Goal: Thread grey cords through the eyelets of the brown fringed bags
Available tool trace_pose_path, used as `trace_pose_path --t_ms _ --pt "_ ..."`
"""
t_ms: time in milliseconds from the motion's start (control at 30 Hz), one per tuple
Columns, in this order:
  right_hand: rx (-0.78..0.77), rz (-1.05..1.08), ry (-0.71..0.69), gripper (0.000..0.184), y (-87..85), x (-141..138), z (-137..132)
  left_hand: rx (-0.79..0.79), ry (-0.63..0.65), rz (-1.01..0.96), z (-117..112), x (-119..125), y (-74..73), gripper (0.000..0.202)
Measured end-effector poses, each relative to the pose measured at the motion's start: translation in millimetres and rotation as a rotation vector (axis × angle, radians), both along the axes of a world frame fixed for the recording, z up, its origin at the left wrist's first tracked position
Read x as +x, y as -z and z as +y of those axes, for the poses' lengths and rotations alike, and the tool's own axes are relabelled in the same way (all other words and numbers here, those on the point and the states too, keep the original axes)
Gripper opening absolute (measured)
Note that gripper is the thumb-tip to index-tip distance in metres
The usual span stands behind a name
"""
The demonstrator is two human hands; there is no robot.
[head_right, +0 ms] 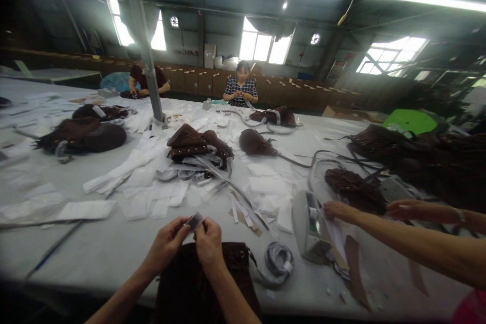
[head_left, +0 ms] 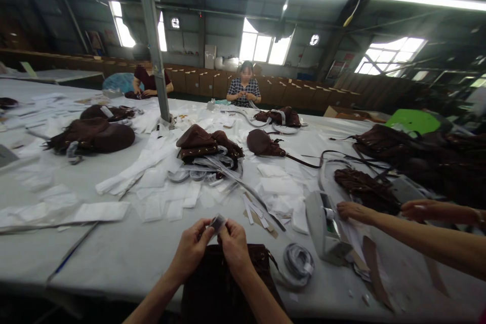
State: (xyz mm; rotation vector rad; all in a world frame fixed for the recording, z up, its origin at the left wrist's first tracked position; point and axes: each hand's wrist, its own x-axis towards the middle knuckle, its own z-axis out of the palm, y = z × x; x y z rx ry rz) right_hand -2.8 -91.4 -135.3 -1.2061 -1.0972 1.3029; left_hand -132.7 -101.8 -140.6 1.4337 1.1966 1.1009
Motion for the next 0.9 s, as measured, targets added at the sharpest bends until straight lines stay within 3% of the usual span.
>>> trace_pose_path --t_ms 233,400,533,600,733,800,900 --pt "-0.08 0.153 0.014 0.033 8.5 -1 -1 -0.167 0.273 -0.037 10 -5 10.7 0.042" --pt "-0.125 0.206 -0.005 0.041 12.3 -1 0 -0.082 0.226 -0.012 14 -5 19.2 0.034" --pt "-0.133 0.116 -0.058 0.04 7.5 17 -2 -0.102 0.215 -0.046 18 -7 16.1 0.037" --pt "-0.055 0.006 -0.009 0.033 2.1 29 -2 -0.145 0.257 -0.072 21 -8 10.7 0.038" --pt "0.333 -0.33 0.202 0.023 -15.6 44 2 -0.233 0.354 -0.096 26 -8 -0.7 0.04" --pt "0.448 -0.509 0.106 0.027 -24.8 43 7 -0.249 0.425 -0.108 27 -6 -5.7 0.04" --pt "0.506 -0.76 -0.165 0.032 -31.8 36 14 -0.217 0.504 -0.156 27 -2 -11.5 0.042"
